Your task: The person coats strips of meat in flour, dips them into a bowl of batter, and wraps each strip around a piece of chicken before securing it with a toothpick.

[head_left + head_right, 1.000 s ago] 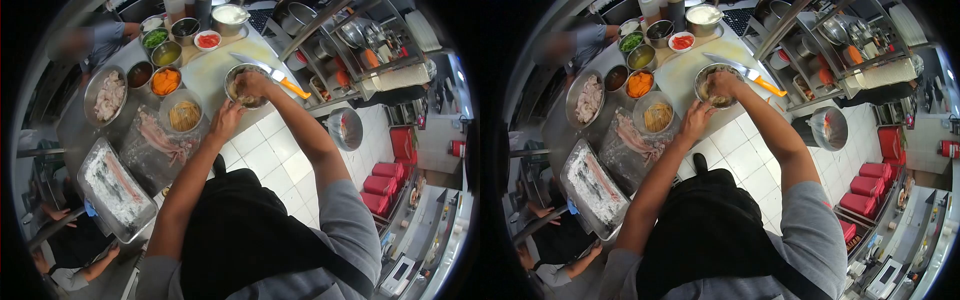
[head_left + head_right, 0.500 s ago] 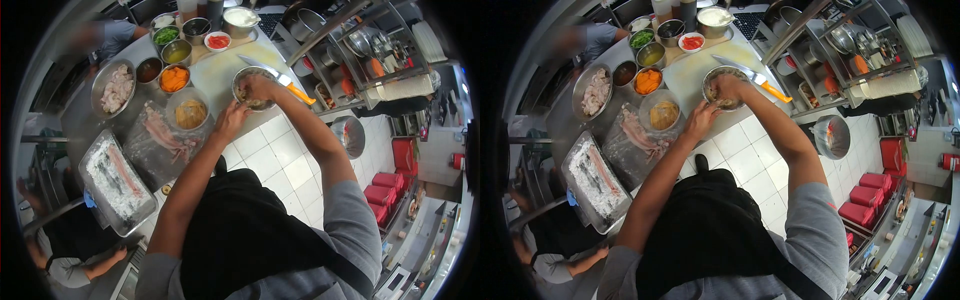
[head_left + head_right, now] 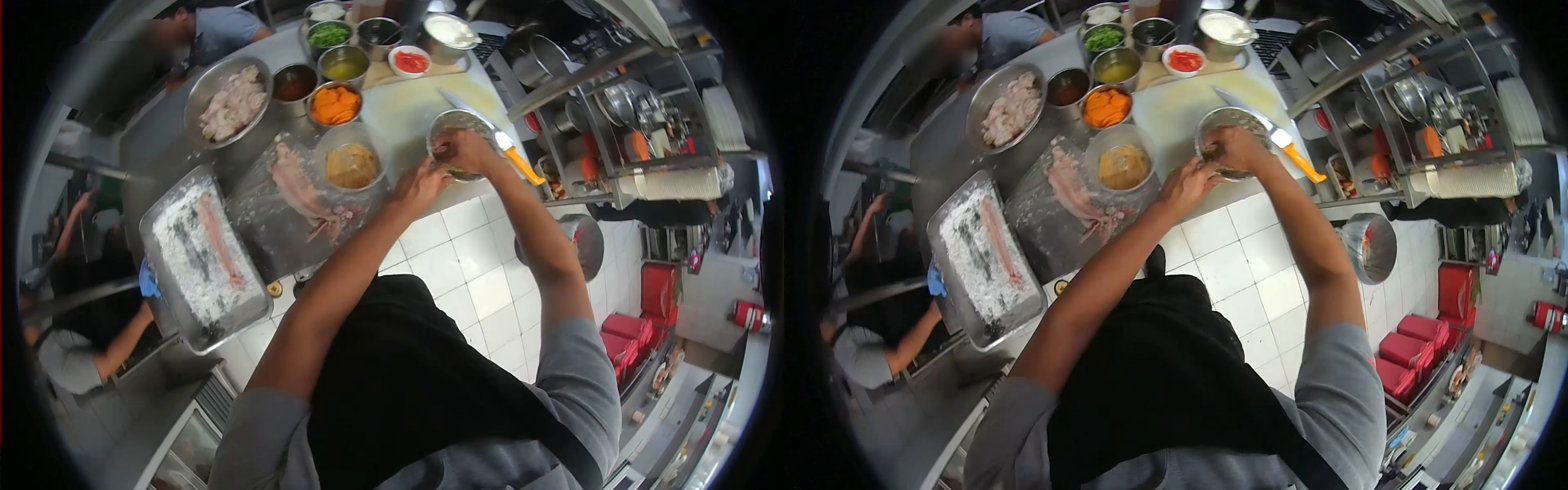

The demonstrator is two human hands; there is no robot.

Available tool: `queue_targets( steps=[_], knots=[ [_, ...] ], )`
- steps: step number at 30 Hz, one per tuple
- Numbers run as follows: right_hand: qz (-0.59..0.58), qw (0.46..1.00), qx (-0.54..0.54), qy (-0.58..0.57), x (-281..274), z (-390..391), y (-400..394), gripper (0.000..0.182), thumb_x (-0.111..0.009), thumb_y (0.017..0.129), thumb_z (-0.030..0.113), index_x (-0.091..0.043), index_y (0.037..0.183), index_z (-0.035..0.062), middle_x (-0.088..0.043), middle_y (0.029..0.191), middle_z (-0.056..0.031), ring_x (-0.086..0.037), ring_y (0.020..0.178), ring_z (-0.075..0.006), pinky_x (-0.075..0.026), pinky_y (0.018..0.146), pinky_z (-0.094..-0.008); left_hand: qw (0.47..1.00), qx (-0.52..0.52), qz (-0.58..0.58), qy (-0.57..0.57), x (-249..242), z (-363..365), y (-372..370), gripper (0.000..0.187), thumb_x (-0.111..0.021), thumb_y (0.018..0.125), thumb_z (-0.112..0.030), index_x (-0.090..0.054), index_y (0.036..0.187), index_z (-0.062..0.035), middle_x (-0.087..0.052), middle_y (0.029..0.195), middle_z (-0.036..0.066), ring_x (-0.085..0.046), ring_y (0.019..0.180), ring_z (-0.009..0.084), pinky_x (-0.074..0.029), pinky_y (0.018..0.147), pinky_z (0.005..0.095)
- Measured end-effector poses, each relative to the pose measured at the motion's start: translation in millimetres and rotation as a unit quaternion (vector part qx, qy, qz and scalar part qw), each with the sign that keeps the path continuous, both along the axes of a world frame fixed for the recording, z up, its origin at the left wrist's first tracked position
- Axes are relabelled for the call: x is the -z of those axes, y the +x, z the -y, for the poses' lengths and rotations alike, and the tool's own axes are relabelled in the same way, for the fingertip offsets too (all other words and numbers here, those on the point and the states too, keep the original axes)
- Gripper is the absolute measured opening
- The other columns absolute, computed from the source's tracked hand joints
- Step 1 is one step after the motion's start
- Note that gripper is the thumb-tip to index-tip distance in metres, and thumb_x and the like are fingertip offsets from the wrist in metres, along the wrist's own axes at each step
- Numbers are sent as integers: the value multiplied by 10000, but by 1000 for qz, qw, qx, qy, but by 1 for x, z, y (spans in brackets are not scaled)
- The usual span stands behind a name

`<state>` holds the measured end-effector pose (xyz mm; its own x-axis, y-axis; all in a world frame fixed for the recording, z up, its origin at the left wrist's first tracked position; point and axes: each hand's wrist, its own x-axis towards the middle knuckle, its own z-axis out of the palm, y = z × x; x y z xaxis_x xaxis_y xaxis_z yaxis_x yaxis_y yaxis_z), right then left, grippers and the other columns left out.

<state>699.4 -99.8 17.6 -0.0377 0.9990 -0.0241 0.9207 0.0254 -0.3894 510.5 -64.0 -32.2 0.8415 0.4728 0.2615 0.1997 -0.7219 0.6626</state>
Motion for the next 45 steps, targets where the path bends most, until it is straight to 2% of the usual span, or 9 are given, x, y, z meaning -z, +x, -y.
queue_targets(
  steps=[4, 7, 11, 17, 20, 24, 32, 38, 45],
  knots=[
    [30, 988, 135, -64, -17, 2, -9, 456, -769, 679, 492, -742, 956, 131, -723, 898, -152, -682, 855, -356, -523, 755, -460, 1000, -24, -5, -4, -4, 3, -1, 362, -628, 918, -344, -637, 1214, -137, -642, 1049, 222, -678, 871, 392, -566, 737, 488],
    [-90, 974, 203, 34, 22, 11, 19, 354, -644, 799, 317, -712, 974, 17, -708, 889, -219, -687, 865, -373, -523, 785, -439, 1000, -19, 6, 6, 0, 1, 6, 384, -641, 897, -350, -642, 1187, -99, -657, 988, 215, -681, 843, 382, -566, 722, 478],
    [-243, 916, 295, 122, -19, 26, 28, 180, -641, 895, 175, -649, 931, -1, -657, 836, -38, -576, 781, -106, -476, 723, -275, 998, 28, -54, -30, -14, -7, -3, 329, -643, 886, -290, -649, 1121, -60, -662, 945, 215, -676, 897, 376, -557, 735, 470],
    [-412, 877, 192, 153, -99, -3, -118, 177, -604, 933, 60, -598, 1110, 66, -615, 1018, 19, -555, 940, -91, -438, 850, -245, 995, -39, 30, -87, -72, -19, -161, 275, -659, 877, -228, -664, 1078, -42, -669, 787, 193, -685, 812, 364, -538, 725, 446],
    [-458, 884, 36, 80, -66, -37, -215, 281, -601, 867, 6, -608, 1144, 54, -597, 1094, -17, -550, 1006, -115, -452, 886, -265, 954, -180, -1, -239, -106, -35, -289, 200, -680, 905, -185, -687, 1050, -48, -682, 796, 183, -682, 701, 266, -522, 649, 357],
    [-532, 840, -107, -16, -9, -90, -386, 272, -702, 808, 9, -629, 1069, 30, -618, 991, -40, -589, 885, -114, -487, 789, -265, 892, -419, 27, -166, -70, -58, -457, 181, -650, 893, -71, -673, 1062, -9, -603, 689, 62, -506, 589, 109, -445, 558, 316],
    [-215, 958, -189, -11, 56, -155, -575, 128, -632, 801, 45, -594, 913, -1, -654, 929, -213, -643, 891, -400, -517, 738, -480, 827, -561, -29, -2, -47, -76, -576, 304, -744, 823, -186, -687, 1074, -25, -612, 841, 137, -614, 724, 299, -480, 655, 415],
    [-160, 932, -246, 215, 54, -149, -579, 194, -637, 778, 63, -625, 965, 14, -619, 1058, -191, -636, 930, -400, -523, 817, -484, 846, -533, 21, -9, -37, -84, -585, 281, -693, 848, -173, -660, 1062, 7, -598, 888, 172, -623, 722, 339, -490, 656, 443],
    [-44, 958, -275, 66, 48, -177, -593, 194, -644, 797, 157, -652, 964, 59, -656, 957, -162, -647, 944, -380, -528, 823, -474, 855, -515, 62, -6, -24, -88, -592, 290, -695, 836, -164, -660, 1068, 8, -575, 851, 150, -584, 722, 319, -470, 657, 430]
  ],
)
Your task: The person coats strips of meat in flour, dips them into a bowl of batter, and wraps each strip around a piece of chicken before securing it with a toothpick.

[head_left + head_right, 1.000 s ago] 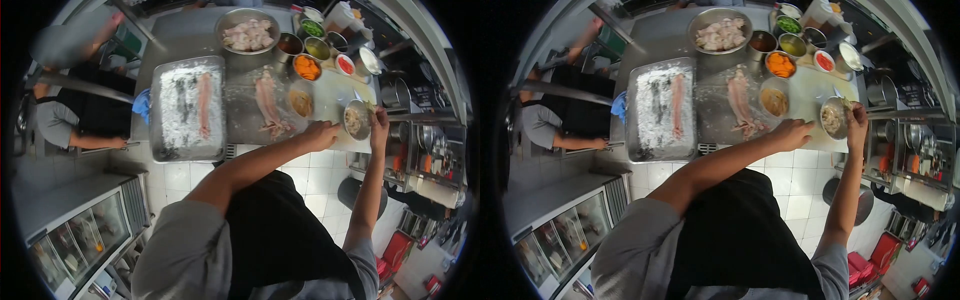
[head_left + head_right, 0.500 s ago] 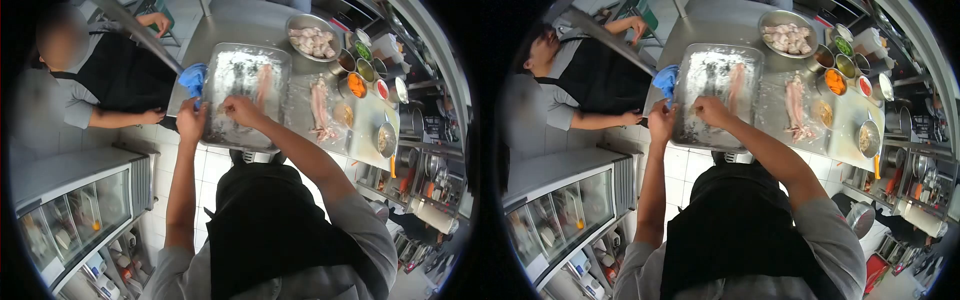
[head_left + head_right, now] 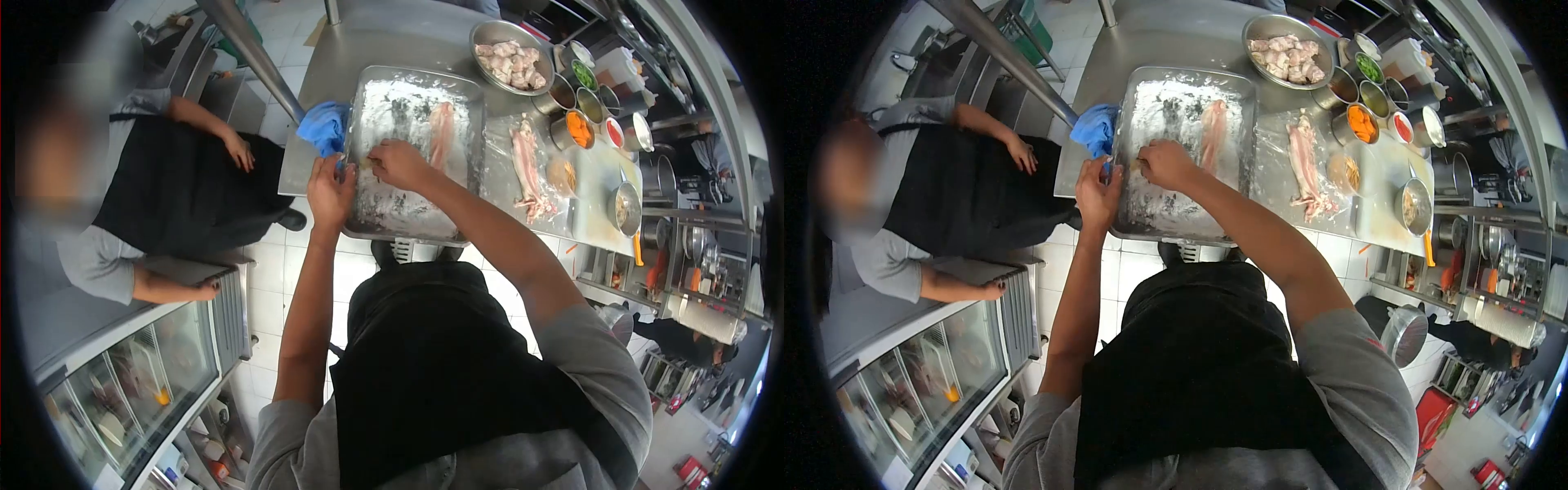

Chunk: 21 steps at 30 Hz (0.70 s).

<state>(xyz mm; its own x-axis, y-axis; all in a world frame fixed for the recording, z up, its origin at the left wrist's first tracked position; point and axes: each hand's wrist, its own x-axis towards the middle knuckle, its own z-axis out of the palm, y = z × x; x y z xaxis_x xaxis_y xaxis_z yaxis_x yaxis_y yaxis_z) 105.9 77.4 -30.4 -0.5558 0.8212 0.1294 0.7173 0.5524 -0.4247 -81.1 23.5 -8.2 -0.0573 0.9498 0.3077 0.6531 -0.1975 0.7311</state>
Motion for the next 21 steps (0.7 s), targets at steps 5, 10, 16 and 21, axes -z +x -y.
queue_targets(
  steps=[5, 10, 16, 21],
  knots=[
    [-20, 989, 115, -95, 5, -18, 0, 186, -668, 779, 171, -652, 939, 78, -626, 859, -161, -630, 815, -405, -521, 737, -481, 1000, 5, 8, 10, 3, -3, 0, 281, -701, 827, -152, -662, 1059, 2, -566, 840, 145, -574, 713, 314, -463, 652, 422],
    [-11, 997, 75, 20, 19, -19, 15, 177, -643, 797, 167, -638, 937, 58, -630, 931, -169, -642, 915, -380, -531, 795, -467, 1000, 2, -1, 17, 2, -4, -1, 279, -704, 822, -147, -665, 1058, -2, -561, 827, 146, -567, 702, 314, -456, 645, 427],
    [-60, 993, 66, 78, 14, -6, 2, 247, -685, 771, 207, -678, 976, 70, -628, 931, -157, -629, 940, -367, -517, 853, -467, 999, 10, 15, 36, 6, -6, -2, 287, -734, 810, -128, -673, 1056, 6, -546, 783, 118, -546, 674, 266, -447, 647, 398],
    [-61, 996, 59, -30, -9, -8, 54, 276, -715, 760, 241, -697, 968, 60, -664, 998, -189, -641, 956, -361, -515, 867, -458, 990, 2, -78, 115, -23, 6, 15, 272, -719, 822, -146, -678, 1065, -31, -580, 903, 152, -600, 775, 337, -488, 703, 435]
  ],
)
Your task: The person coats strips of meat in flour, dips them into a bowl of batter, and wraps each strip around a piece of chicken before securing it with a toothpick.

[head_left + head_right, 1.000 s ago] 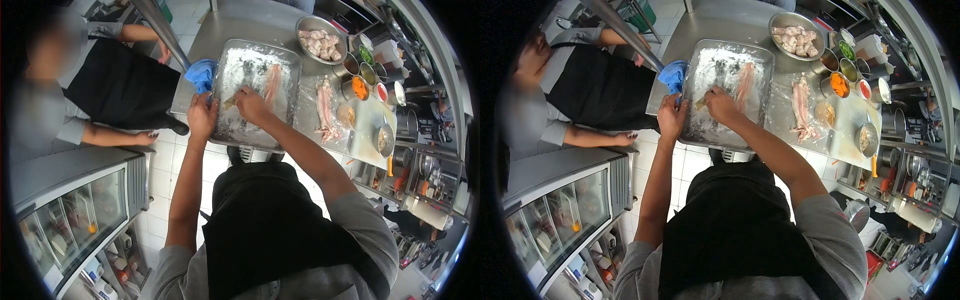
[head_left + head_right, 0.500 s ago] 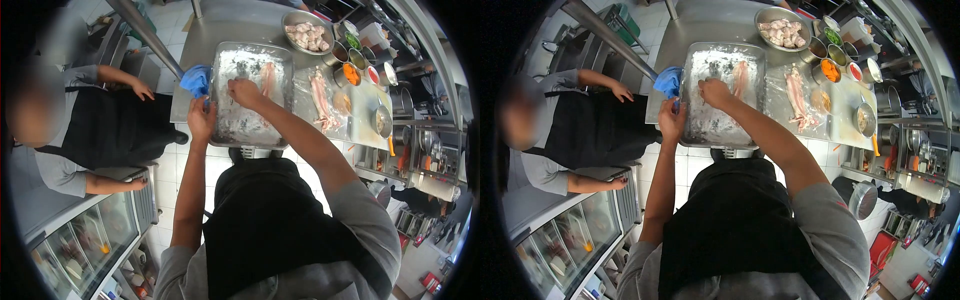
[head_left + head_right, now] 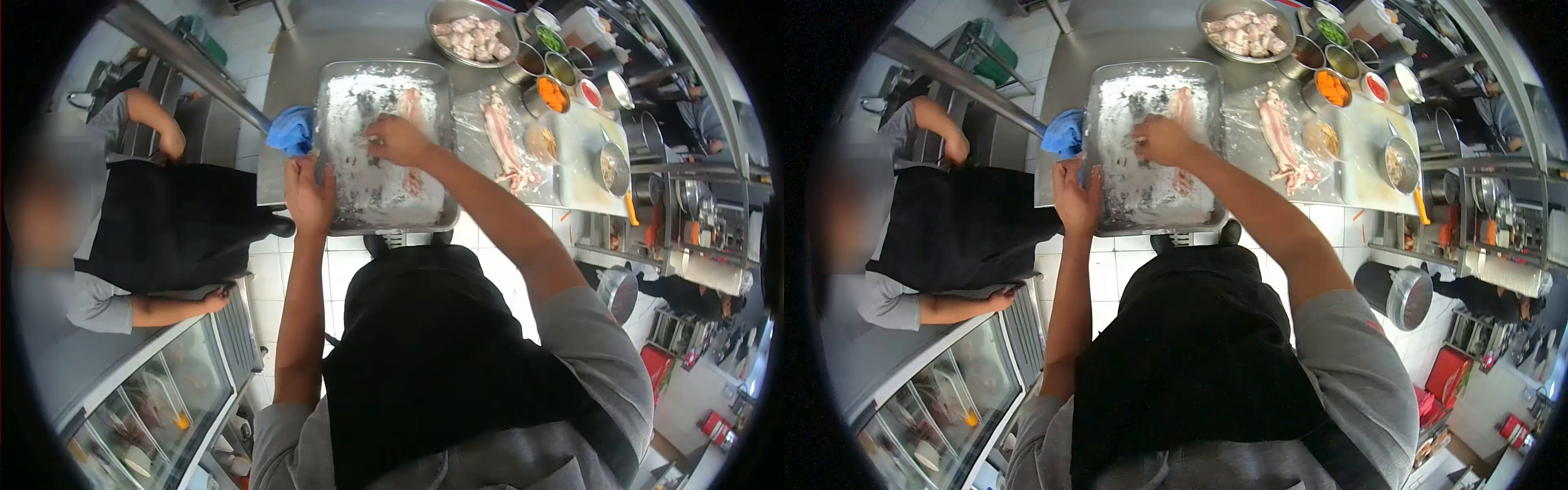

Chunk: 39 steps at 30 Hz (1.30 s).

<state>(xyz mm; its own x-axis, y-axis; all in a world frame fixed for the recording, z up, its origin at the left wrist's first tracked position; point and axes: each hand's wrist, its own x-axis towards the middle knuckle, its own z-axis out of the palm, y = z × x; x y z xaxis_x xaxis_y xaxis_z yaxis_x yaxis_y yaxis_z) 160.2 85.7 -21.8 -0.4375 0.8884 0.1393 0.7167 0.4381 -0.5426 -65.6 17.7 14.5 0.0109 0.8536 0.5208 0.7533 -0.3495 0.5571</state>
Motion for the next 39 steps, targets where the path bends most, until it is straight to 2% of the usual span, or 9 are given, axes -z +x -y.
queue_targets(
  steps=[1, 3, 4, 10, 14, 19, 26, 35, 39],
  knots=[
    [4, 1000, 6, -2, -7, 7, 18, 276, -715, 760, 241, -697, 968, 60, -664, 998, -189, -641, 956, -361, -515, 867, -458, 1000, 6, 4, -2, 7, 3, 7, 272, -719, 822, -146, -678, 1065, -31, -580, 903, 152, -600, 775, 337, -488, 703, 435],
    [51, 998, 3, -45, -22, 23, 50, 265, -717, 761, 197, -695, 982, 53, -662, 988, -187, -644, 939, -365, -516, 863, -457, 984, 149, 3, -93, 14, 10, 25, 295, -735, 810, -154, -673, 1076, -40, -596, 914, 156, -622, 830, 355, -500, 741, 447],
    [19, 1000, -21, 7, -24, 35, 62, 257, -726, 756, 163, -688, 976, 36, -662, 991, -190, -647, 911, -373, -524, 843, -454, 961, 199, 26, -192, 10, 17, 39, 299, -750, 793, -175, -662, 1042, -34, -614, 929, 154, -642, 870, 362, -510, 761, 459],
    [28, 998, 53, -38, -22, 86, 60, 292, -732, 738, 166, -634, 977, 30, -650, 935, -181, -648, 882, -395, -533, 787, -464, 904, 333, -165, -210, 36, 8, 85, 302, -749, 800, -239, -653, 992, -27, -636, 930, 167, -651, 843, 370, -526, 734, 461],
    [43, 995, 90, -11, -14, 97, 53, 262, -693, 765, 167, -620, 981, 40, -641, 903, -176, -649, 880, -394, -533, 781, -472, 889, 365, -189, -201, 36, 9, 88, 253, -717, 827, -236, -640, 938, -22, -635, 912, 163, -650, 839, 371, -523, 723, 471],
    [129, 991, 43, 17, 4, 95, 58, 205, -618, 802, 146, -636, 977, 40, -647, 954, -156, -649, 955, -342, -544, 809, -439, 884, 404, -181, -148, 47, 12, 94, 179, -684, 833, -169, -633, 906, -14, -646, 882, 160, -649, 796, 370, -521, 685, 482],
    [122, 990, 43, 57, 10, 91, 62, 161, -640, 774, 113, -641, 924, 55, -614, 895, -130, -649, 856, -343, -535, 748, -444, 888, 402, -187, -122, 49, 10, 103, 132, -670, 830, -130, -629, 895, -23, -651, 852, 166, -651, 785, 381, -528, 682, 472],
    [105, 991, 54, 56, 5, 85, 66, 110, -631, 784, 111, -661, 888, 90, -619, 907, -115, -650, 872, -332, -536, 745, -451, 884, 418, -172, -123, 53, 5, 104, 113, -636, 846, -135, -625, 875, -26, -665, 811, 155, -664, 743, 353, -530, 640, 472],
    [141, 989, 31, 17, -1, 83, 71, 182, -619, 793, 147, -674, 954, 82, -641, 1023, -150, -660, 969, -335, -550, 826, -439, 884, 417, -170, -121, 61, 0, 111, 115, -657, 822, -142, -627, 846, -34, -656, 776, 178, -655, 729, 372, -521, 630, 481]
  ],
)
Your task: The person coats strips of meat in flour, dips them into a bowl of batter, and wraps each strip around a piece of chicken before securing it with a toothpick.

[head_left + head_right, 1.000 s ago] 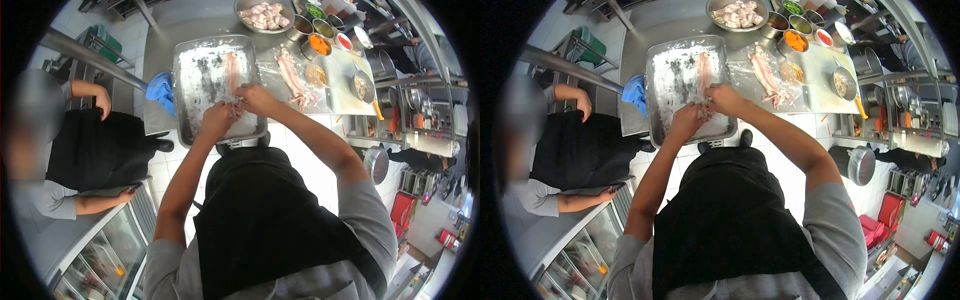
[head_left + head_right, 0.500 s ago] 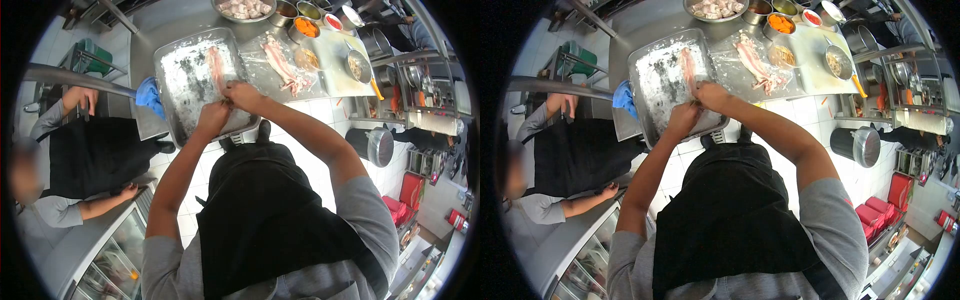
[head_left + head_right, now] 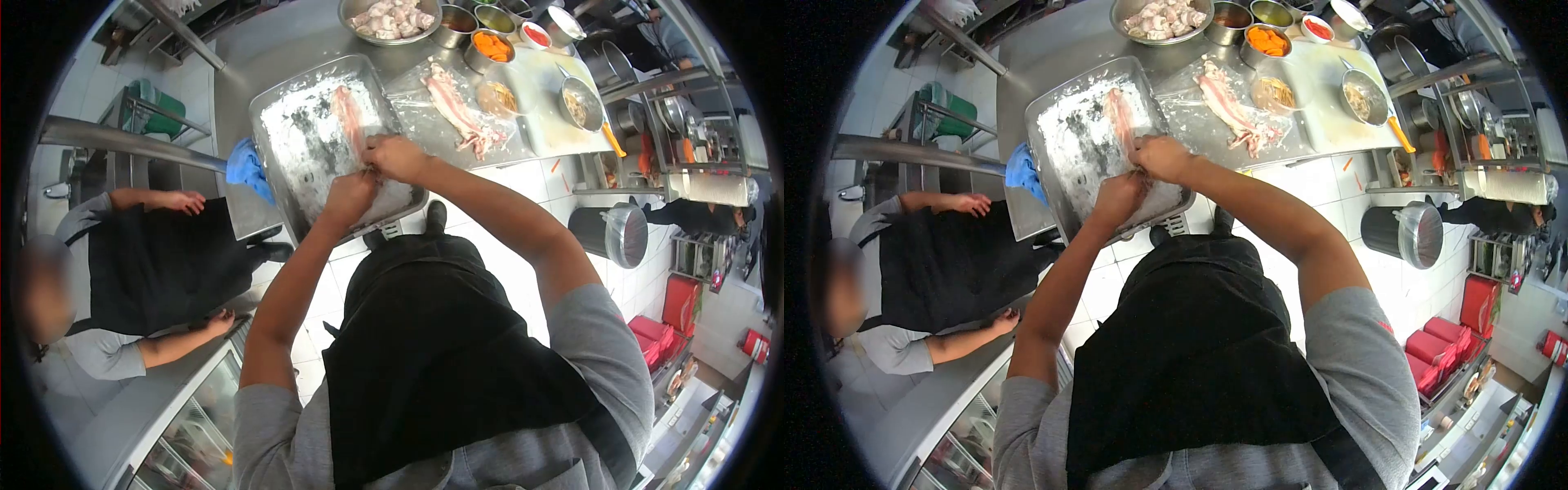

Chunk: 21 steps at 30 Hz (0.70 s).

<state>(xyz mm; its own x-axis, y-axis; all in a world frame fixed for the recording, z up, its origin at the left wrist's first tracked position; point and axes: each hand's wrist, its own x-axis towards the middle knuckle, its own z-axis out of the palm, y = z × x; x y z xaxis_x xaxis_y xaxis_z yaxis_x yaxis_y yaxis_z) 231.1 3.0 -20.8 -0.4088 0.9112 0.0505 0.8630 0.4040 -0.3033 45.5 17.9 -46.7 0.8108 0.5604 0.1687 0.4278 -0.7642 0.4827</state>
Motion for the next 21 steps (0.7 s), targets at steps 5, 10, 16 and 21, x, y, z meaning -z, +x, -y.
queue_targets(
  steps=[5, 10, 16, 21],
  knots=[
    [-14, 1000, 0, -1, 3, 1, 4, 183, -626, 786, 131, -675, 953, 75, -642, 1041, -145, -651, 1001, -323, -541, 855, -433, 996, -56, 50, -54, -2, -9, -3, 142, -681, 789, -134, -611, 774, -12, -615, 690, 187, -647, 647, 326, -492, 579, 437],
    [-46, 997, -55, -41, -8, -2, 9, 208, -675, 797, 177, -693, 971, 65, -649, 1080, -157, -619, 1058, -348, -502, 926, -441, 930, -182, 182, -261, 1, -18, 3, 130, -636, 810, -102, -635, 777, 24, -544, 605, 67, -496, 576, 124, -401, 550, 309],
    [-77, 993, 15, -92, 3, -16, 6, 209, -685, 808, 215, -712, 948, 62, -674, 1022, -169, -643, 988, -360, -521, 885, -454, 924, -191, 137, -302, 2, -33, -4, 127, -651, 812, -89, -651, 864, 27, -620, 721, 100, -560, 608, 176, -442, 595, 341],
    [-14, 994, -5, -104, 8, -32, 19, 159, -672, 821, 203, -720, 911, 81, -695, 947, -168, -666, 919, -376, -543, 830, -466, 982, -103, 143, -63, -28, -21, 0, 273, -702, 806, -83, -628, 1051, 11, -599, 1019, 158, -606, 908, 326, -482, 794, 402]
  ],
)
